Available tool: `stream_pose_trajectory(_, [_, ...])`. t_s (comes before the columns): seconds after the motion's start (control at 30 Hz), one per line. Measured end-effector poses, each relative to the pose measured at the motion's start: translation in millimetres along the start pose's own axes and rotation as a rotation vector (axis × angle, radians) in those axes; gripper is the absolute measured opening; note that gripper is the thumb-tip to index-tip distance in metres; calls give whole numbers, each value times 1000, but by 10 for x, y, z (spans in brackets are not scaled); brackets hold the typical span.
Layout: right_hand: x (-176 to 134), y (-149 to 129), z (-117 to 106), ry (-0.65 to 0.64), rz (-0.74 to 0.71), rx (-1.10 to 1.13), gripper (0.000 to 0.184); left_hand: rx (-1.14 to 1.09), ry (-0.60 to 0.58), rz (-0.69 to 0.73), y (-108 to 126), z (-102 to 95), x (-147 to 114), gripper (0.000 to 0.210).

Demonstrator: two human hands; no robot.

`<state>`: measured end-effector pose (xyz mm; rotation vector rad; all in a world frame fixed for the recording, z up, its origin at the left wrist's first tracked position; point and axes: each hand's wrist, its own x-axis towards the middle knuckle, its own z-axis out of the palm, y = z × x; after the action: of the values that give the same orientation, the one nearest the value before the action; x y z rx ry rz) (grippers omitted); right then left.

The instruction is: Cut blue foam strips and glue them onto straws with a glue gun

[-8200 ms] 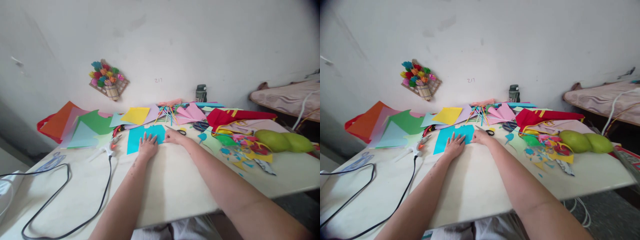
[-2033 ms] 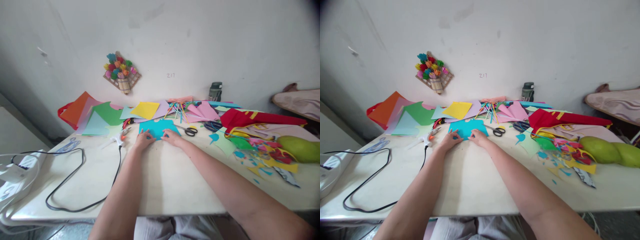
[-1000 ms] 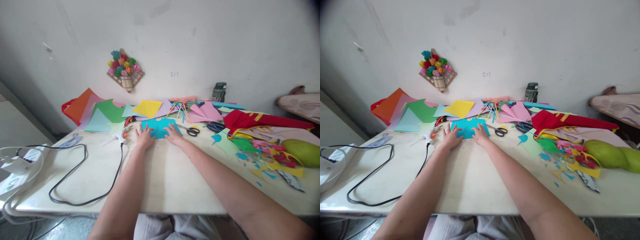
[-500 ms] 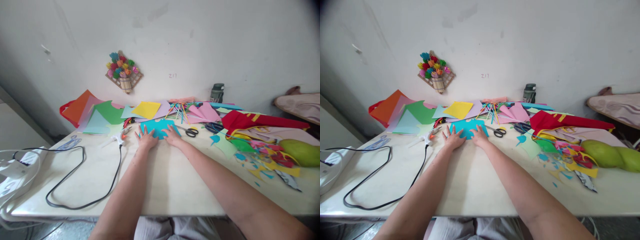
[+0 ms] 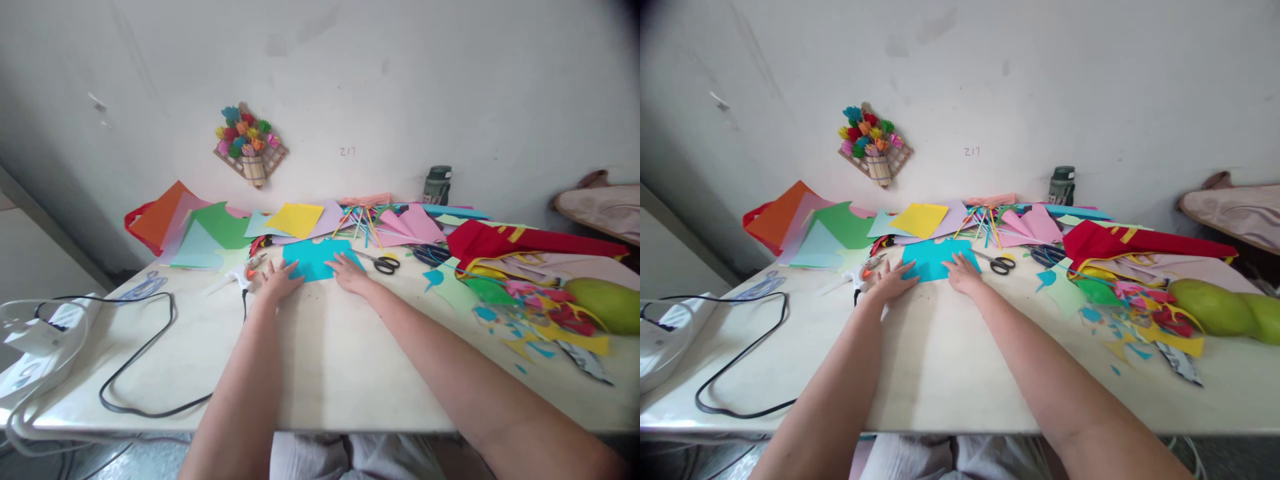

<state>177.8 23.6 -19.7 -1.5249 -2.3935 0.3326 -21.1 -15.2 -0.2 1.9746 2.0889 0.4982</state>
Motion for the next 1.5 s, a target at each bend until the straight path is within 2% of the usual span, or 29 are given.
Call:
stream_pose_trajectory(0.13, [-43,4,4,35,-24,-55,44,-110,-56,134,-48,-127,-48,44])
stream_pose_trajectory(0.33, [-115,-103,25,148,-190,-72,43,-167,48,209,-128,-47,-26,25])
stream_pose_trajectory(0.4, [-91,-185,32,132,-255,-33,41,-152,58,220,-129,-26,-23,22])
stream_pose_trajectory(0.5, [-11,-356,53,38,-307,29,39,-130,58,211,-121,-24,-21,22])
stream_pose_trajectory(0.57, [48,-470,87,6,-270,32,39,-119,55,213,-122,-31,-18,22])
stream_pose_trajectory(0.73, [127,-602,213,-16,-56,-65,46,-119,55,250,-143,-28,-13,23])
stream_pose_trajectory(0.8, [128,-602,242,-28,-28,-93,47,-165,77,240,-168,-9,-7,21])
stream_pose_trajectory(0.93, [110,-596,233,-36,-22,-111,49,-399,178,125,-297,28,10,18])
stream_pose_trajectory(1.0, [103,-602,212,-49,-14,-106,50,-449,195,128,-378,22,2,20])
stream_pose_trajectory(1.1, [96,-614,188,-71,1,-104,51,-349,171,181,-447,-24,-43,25])
stream_pose_trajectory(1.2, [95,-619,181,-84,9,-106,51,-250,126,170,-427,-79,-94,28])
stream_pose_trajectory(1.5, [99,-616,185,-95,17,-106,51,-173,119,144,-389,-70,-60,16])
